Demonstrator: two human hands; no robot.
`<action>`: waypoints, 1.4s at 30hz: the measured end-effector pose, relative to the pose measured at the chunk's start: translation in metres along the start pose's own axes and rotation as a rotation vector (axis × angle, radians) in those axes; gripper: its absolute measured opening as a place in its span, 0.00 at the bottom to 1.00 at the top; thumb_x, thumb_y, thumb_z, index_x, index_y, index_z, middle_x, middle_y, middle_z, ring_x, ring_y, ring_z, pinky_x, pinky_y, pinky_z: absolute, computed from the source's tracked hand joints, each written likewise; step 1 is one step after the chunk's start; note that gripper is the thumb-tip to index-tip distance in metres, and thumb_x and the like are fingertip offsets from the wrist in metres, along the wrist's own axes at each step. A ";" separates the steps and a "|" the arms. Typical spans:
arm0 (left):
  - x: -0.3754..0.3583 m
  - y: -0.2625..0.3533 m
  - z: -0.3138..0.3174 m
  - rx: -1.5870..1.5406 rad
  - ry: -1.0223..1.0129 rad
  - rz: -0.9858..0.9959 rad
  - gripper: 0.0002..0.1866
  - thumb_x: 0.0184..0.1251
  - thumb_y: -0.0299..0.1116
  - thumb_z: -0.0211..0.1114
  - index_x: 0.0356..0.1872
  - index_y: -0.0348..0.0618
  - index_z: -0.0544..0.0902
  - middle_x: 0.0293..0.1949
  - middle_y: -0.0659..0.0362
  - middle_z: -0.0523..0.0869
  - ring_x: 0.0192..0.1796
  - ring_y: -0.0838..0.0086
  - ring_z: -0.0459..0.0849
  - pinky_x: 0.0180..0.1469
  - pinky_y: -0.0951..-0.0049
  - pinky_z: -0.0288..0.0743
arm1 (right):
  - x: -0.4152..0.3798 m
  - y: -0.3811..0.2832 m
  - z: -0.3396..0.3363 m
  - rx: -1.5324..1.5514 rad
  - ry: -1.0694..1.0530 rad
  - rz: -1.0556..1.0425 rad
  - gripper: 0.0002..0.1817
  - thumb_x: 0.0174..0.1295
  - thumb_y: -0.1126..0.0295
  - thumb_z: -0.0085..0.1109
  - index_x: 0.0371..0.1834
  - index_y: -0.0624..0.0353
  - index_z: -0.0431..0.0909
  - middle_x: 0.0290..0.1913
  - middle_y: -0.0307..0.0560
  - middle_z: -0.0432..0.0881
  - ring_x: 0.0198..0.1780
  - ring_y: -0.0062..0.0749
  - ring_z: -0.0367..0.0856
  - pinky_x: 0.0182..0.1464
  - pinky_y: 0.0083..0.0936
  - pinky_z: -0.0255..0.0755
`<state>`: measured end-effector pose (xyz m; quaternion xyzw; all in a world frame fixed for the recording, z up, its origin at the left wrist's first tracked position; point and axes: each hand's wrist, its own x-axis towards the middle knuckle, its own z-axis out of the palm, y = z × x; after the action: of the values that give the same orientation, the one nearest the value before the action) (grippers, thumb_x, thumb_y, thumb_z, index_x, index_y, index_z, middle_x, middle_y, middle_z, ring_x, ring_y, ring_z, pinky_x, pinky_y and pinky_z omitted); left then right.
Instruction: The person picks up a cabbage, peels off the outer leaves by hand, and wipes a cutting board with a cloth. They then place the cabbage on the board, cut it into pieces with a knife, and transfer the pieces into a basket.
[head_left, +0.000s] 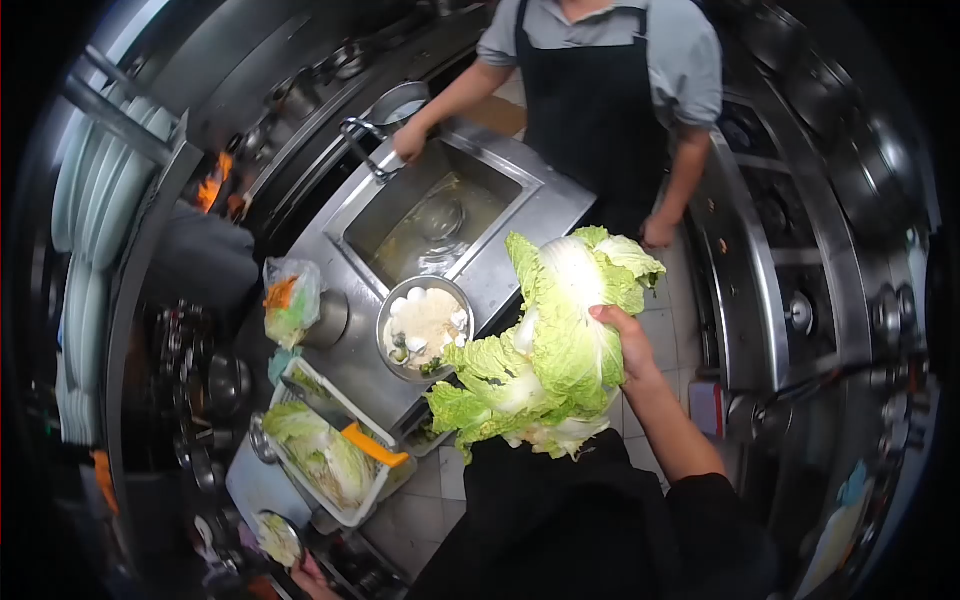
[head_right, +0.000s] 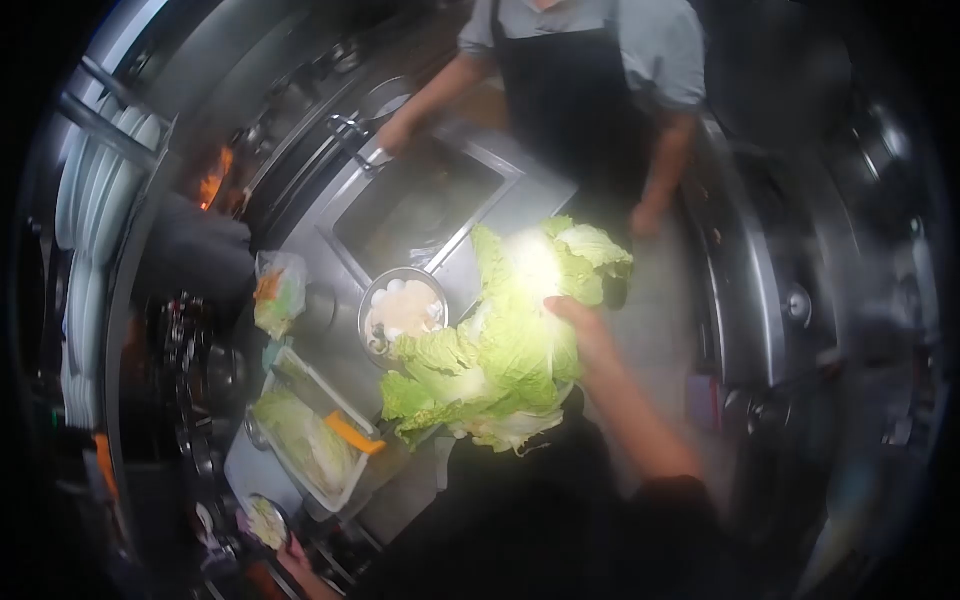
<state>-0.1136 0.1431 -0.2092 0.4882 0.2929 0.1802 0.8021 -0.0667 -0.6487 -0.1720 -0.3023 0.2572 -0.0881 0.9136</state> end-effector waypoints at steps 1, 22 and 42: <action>-0.018 0.004 -0.008 -0.030 0.026 0.032 0.28 0.60 0.21 0.53 0.64 0.29 0.62 0.63 0.48 0.70 0.65 0.56 0.68 0.66 0.56 0.65 | 0.011 0.002 -0.005 -0.033 0.004 -0.014 0.25 0.57 0.69 0.55 0.57 0.70 0.67 0.47 0.54 0.79 0.45 0.38 0.81 0.51 0.31 0.75; -0.245 0.001 0.123 0.066 0.213 0.127 0.17 0.65 0.26 0.50 0.54 0.31 0.71 0.45 0.51 0.83 0.38 0.69 0.86 0.37 0.73 0.84 | 0.064 -0.031 0.154 -0.540 -0.444 0.252 0.22 0.56 0.66 0.55 0.52 0.68 0.71 0.47 0.53 0.79 0.45 0.38 0.81 0.50 0.30 0.75; -0.059 0.025 0.165 0.198 -0.227 -0.050 0.16 0.65 0.27 0.52 0.53 0.33 0.74 0.46 0.53 0.83 0.42 0.72 0.83 0.39 0.73 0.79 | 0.127 0.073 0.239 -0.994 -0.441 -0.050 0.21 0.58 0.58 0.52 0.47 0.63 0.80 0.50 0.45 0.80 0.55 0.32 0.73 0.61 0.28 0.59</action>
<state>-0.0523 0.0089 -0.1111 0.5746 0.2288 0.0740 0.7823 0.1669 -0.5088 -0.1051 -0.7151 0.0630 0.0878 0.6906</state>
